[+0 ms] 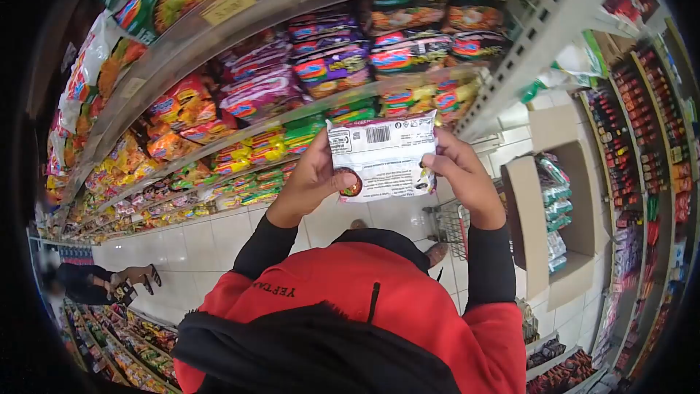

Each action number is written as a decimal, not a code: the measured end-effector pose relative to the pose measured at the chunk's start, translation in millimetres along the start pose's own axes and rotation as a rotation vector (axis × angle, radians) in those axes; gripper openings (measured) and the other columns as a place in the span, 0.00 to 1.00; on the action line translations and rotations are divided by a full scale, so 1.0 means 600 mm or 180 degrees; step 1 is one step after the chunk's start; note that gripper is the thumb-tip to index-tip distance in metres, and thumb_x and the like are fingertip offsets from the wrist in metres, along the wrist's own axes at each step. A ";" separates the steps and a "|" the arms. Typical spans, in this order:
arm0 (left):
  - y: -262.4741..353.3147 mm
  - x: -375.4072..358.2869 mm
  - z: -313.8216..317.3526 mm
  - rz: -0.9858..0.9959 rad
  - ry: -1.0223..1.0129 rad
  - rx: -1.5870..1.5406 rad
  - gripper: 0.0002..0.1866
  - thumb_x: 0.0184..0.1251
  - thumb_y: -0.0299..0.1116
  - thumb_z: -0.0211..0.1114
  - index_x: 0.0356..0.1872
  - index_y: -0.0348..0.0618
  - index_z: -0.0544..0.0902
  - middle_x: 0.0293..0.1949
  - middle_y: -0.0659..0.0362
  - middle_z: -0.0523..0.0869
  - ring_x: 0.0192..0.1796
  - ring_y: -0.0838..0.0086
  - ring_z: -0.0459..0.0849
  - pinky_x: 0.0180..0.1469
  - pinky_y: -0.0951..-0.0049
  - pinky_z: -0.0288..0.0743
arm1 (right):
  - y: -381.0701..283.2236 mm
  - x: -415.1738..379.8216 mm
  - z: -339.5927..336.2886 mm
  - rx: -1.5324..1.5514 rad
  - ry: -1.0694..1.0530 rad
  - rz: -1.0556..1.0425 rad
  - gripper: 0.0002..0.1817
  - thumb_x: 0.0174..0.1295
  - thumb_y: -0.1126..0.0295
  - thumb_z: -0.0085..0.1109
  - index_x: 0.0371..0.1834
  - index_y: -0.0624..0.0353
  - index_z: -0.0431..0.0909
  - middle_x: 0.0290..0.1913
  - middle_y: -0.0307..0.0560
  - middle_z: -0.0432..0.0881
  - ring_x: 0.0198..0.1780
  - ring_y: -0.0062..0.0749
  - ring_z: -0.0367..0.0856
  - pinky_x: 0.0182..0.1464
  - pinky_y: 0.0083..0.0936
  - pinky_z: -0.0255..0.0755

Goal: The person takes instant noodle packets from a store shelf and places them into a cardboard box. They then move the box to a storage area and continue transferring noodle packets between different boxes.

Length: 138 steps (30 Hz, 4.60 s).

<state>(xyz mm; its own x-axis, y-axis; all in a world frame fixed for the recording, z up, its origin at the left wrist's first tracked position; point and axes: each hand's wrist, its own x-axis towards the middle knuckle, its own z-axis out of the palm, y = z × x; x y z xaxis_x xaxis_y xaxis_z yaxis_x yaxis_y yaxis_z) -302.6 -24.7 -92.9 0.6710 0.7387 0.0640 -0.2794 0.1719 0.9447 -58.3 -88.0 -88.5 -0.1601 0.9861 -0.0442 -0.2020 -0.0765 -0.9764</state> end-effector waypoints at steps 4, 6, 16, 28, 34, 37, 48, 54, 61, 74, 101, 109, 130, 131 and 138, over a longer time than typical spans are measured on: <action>0.041 -0.032 -0.054 0.0447 0.0553 0.1171 0.30 0.51 0.24 0.71 0.56 0.42 0.66 0.51 0.54 0.78 0.51 0.68 0.78 0.53 0.65 0.74 | 0.012 0.041 0.075 -0.0247 0.0386 -0.0211 0.31 0.64 0.60 0.54 0.67 0.64 0.58 0.57 0.46 0.73 0.53 0.26 0.73 0.51 0.23 0.71; 0.055 -0.033 -0.091 0.1420 0.0293 0.2182 0.27 0.47 0.22 0.71 0.51 0.44 0.70 0.51 0.55 0.79 0.52 0.64 0.78 0.53 0.64 0.74 | 0.019 0.045 0.097 -0.0130 0.0771 -0.0052 0.36 0.65 0.49 0.51 0.68 0.64 0.56 0.61 0.50 0.69 0.58 0.29 0.72 0.53 0.28 0.73; 0.058 -0.063 -0.151 0.3231 0.0322 0.4428 0.12 0.49 0.29 0.69 0.35 0.59 0.78 0.55 0.66 0.79 0.63 0.60 0.71 0.67 0.47 0.57 | -0.019 0.125 0.126 0.0338 0.0159 0.0661 0.34 0.55 0.72 0.63 0.64 0.64 0.60 0.37 0.44 0.82 0.31 0.25 0.81 0.33 0.19 0.75; -0.030 -0.068 -0.287 0.3701 0.2325 0.4712 0.23 0.51 0.34 0.72 0.47 0.51 0.71 0.57 0.51 0.74 0.64 0.47 0.65 0.62 0.52 0.60 | -0.063 0.335 0.106 -0.0732 -0.0501 -0.1298 0.18 0.60 0.70 0.57 0.51 0.65 0.72 0.47 0.45 0.80 0.48 0.25 0.79 0.55 0.25 0.71; -0.016 -0.053 -0.281 0.3665 0.2377 0.5115 0.20 0.52 0.36 0.70 0.46 0.50 0.75 0.57 0.51 0.75 0.64 0.48 0.67 0.64 0.50 0.59 | -0.052 0.453 0.178 -0.1367 -0.0582 -0.2153 0.26 0.55 0.71 0.63 0.57 0.66 0.68 0.51 0.52 0.78 0.49 0.35 0.79 0.53 0.28 0.72; 0.020 -0.023 -0.269 0.3596 0.2208 0.5446 0.21 0.52 0.38 0.69 0.48 0.46 0.77 0.57 0.50 0.74 0.64 0.49 0.68 0.65 0.47 0.57 | -0.040 0.469 0.225 -0.1987 -0.0140 -0.2165 0.32 0.51 0.70 0.69 0.59 0.65 0.68 0.58 0.50 0.75 0.58 0.35 0.73 0.61 0.27 0.65; 0.088 0.066 -0.221 0.2219 0.2334 0.6673 0.34 0.57 0.59 0.58 0.52 0.37 0.76 0.52 0.49 0.75 0.59 0.55 0.72 0.68 0.42 0.39 | -0.081 0.466 0.226 -0.4815 0.0152 -0.1718 0.35 0.49 0.57 0.68 0.57 0.66 0.68 0.54 0.65 0.74 0.52 0.58 0.74 0.55 0.39 0.67; 0.084 0.062 -0.208 0.1740 0.2628 0.6392 0.33 0.59 0.60 0.57 0.56 0.44 0.75 0.57 0.54 0.72 0.59 0.60 0.72 0.63 0.30 0.23 | -0.055 0.400 0.183 -0.3807 0.0514 -0.2622 0.36 0.46 0.63 0.72 0.57 0.66 0.67 0.51 0.65 0.74 0.53 0.56 0.73 0.54 0.37 0.67; 0.101 0.039 -0.168 0.1536 0.2125 0.6087 0.30 0.60 0.54 0.59 0.57 0.44 0.75 0.63 0.54 0.70 0.68 0.58 0.63 0.60 0.31 0.12 | -0.122 0.067 0.072 -0.3903 0.0212 -0.0646 0.38 0.48 0.63 0.70 0.64 0.59 0.64 0.56 0.53 0.73 0.52 0.43 0.76 0.51 0.32 0.73; 0.069 0.083 -0.154 0.2850 0.2191 0.5578 0.15 0.64 0.34 0.60 0.50 0.42 0.81 0.60 0.49 0.74 0.65 0.52 0.66 0.65 0.51 0.56 | 0.004 -0.531 -0.423 -0.2609 0.3851 0.1911 0.11 0.56 0.71 0.57 0.40 0.64 0.80 0.28 0.43 0.81 0.28 0.24 0.80 0.31 0.21 0.74; 0.026 0.120 0.093 0.3473 0.2593 0.5397 0.09 0.66 0.26 0.55 0.42 0.34 0.79 0.56 0.47 0.76 0.65 0.50 0.67 0.66 0.49 0.59 | 0.460 -0.543 -0.745 -0.1585 0.4752 0.1876 0.18 0.52 0.64 0.62 0.33 0.74 0.79 0.32 0.56 0.82 0.29 0.40 0.82 0.30 0.39 0.75; 0.005 0.099 0.109 0.3099 0.2135 0.5172 0.09 0.65 0.27 0.54 0.44 0.35 0.78 0.57 0.44 0.74 0.65 0.51 0.68 0.66 0.49 0.56 | 0.002 -0.496 -0.427 -0.2487 0.5381 0.0150 0.19 0.50 0.70 0.60 0.44 0.70 0.76 0.33 0.51 0.83 0.33 0.32 0.82 0.37 0.24 0.74; 0.068 -0.069 -0.118 0.0618 0.0347 0.0581 0.37 0.55 0.25 0.70 0.63 0.38 0.57 0.56 0.55 0.71 0.60 0.74 0.70 0.62 0.71 0.65 | -0.017 0.060 0.207 -0.0564 0.0415 -0.1168 0.33 0.55 0.74 0.63 0.64 0.63 0.60 0.62 0.55 0.66 0.65 0.38 0.65 0.62 0.34 0.65; 0.076 -0.067 -0.131 0.0726 0.0223 0.0972 0.38 0.55 0.25 0.71 0.64 0.38 0.57 0.56 0.54 0.71 0.60 0.73 0.70 0.62 0.71 0.65 | -0.019 0.080 0.214 -0.0563 0.0378 -0.1145 0.33 0.55 0.74 0.63 0.64 0.63 0.60 0.62 0.55 0.66 0.65 0.38 0.65 0.62 0.34 0.65; 0.083 -0.044 -0.202 0.2539 0.1998 0.1841 0.36 0.52 0.29 0.72 0.61 0.36 0.62 0.60 0.49 0.69 0.60 0.63 0.70 0.60 0.64 0.66 | -0.064 0.283 0.215 -0.0932 0.0242 -0.1590 0.25 0.55 0.76 0.63 0.55 0.69 0.65 0.48 0.48 0.77 0.44 0.26 0.78 0.37 0.21 0.79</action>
<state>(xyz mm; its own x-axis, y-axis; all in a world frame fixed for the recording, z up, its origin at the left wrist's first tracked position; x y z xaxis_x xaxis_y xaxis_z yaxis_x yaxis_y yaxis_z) -417.6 43.3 -86.4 -0.0562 0.7234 0.6881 -0.0053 -0.6894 0.7244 -202.2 63.3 -31.0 -0.0421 0.9008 0.4321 0.0420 0.4337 -0.9001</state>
